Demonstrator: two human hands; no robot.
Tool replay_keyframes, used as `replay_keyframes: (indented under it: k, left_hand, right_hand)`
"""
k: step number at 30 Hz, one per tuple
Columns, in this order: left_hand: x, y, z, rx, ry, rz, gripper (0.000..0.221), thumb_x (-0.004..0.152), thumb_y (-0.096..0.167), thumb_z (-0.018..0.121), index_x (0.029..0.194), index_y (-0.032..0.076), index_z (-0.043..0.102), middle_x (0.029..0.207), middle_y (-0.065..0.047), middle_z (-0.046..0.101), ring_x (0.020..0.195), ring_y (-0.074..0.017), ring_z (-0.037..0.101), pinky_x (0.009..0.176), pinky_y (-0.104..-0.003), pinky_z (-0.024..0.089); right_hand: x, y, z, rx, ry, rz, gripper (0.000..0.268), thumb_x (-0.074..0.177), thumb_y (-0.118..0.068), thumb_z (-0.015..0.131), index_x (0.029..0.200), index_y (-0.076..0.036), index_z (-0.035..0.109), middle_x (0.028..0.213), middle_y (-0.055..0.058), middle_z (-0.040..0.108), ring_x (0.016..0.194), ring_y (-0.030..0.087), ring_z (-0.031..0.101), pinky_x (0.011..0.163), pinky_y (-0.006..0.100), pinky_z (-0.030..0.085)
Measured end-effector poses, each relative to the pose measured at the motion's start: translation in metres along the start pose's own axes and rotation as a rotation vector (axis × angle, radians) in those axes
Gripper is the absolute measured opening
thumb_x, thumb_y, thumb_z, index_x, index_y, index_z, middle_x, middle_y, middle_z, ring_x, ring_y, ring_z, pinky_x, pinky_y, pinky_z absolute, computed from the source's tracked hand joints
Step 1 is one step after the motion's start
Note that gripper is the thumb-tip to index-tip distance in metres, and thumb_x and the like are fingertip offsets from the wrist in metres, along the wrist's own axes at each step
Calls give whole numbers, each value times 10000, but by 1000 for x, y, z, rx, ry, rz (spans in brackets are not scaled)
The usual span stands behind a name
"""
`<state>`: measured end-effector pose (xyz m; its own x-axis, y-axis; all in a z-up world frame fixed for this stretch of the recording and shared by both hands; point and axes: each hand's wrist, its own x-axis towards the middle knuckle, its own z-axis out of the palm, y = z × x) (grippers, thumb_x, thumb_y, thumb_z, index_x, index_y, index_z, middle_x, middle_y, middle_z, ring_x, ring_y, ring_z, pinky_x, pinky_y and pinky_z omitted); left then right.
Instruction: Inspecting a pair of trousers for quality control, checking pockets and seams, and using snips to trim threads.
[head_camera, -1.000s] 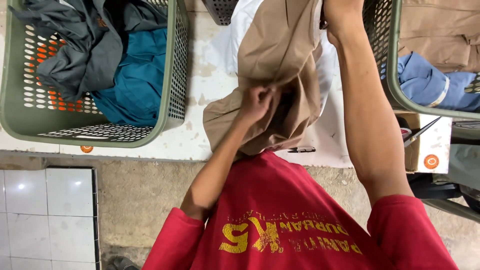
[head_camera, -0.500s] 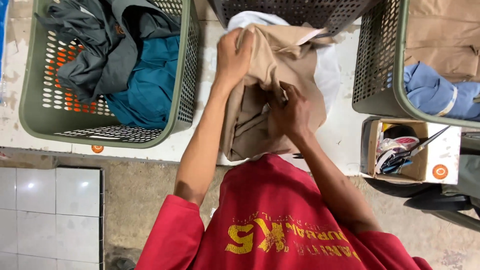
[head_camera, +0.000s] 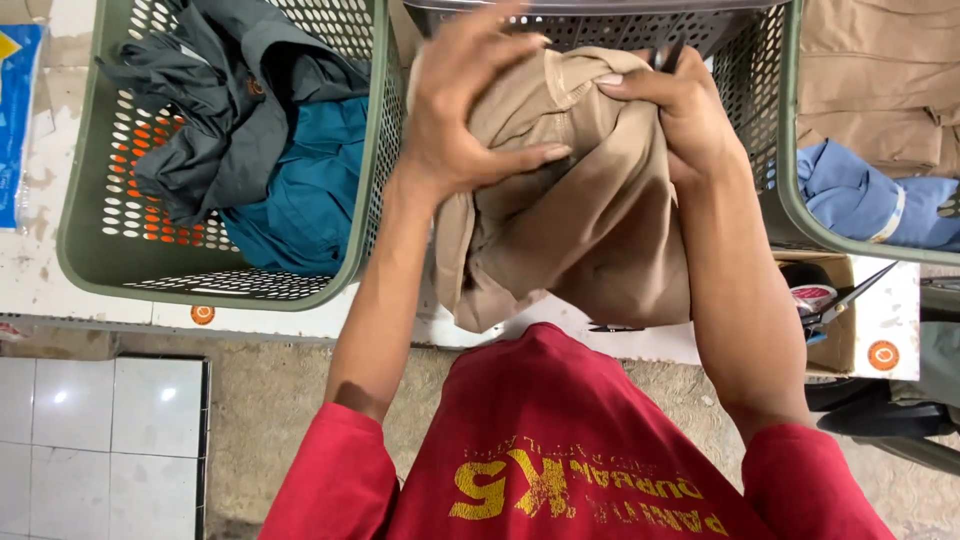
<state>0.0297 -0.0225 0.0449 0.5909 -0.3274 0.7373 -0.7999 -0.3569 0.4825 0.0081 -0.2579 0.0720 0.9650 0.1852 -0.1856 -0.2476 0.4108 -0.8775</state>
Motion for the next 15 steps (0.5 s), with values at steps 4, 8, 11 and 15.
replay_keyframes:
  k: [4,8,11,15]
  left_hand:
    - [-4,-3,5,-161,-127,-47,236,1016,158,670,925,-56,709,855,-131,737,729,-237,669,645,-379,460]
    - [-3,-6,-7,-191,-194,-303,415,1034,185,657,685,80,459,659,30,302,650,-97,298,593,-322,207]
    - [4,-6,-5,-349,-161,-444,542,1006,295,686,664,176,283,669,95,229,646,-58,234,595,-278,170]
    - [13,-12,5,-390,-45,-470,512,1003,290,686,639,195,339,628,84,283,595,-64,266,589,-274,210]
  right_hand:
    - [16,-1,-1,-26,-158,11,102,815,-42,736,756,-42,652,751,37,676,722,160,676,730,280,580]
    - [16,-16,-9,-875,-140,-168,149,939,-221,811,926,-130,693,879,-73,625,834,71,570,792,211,428]
    - [2,-24,-7,-1194,-238,-358,345,815,-104,693,1152,-49,743,1185,75,732,1085,172,644,742,287,482]
    - [-29,1,-4,-1533,-81,-672,763,781,-390,866,1353,26,581,1181,205,663,908,343,665,727,472,525]
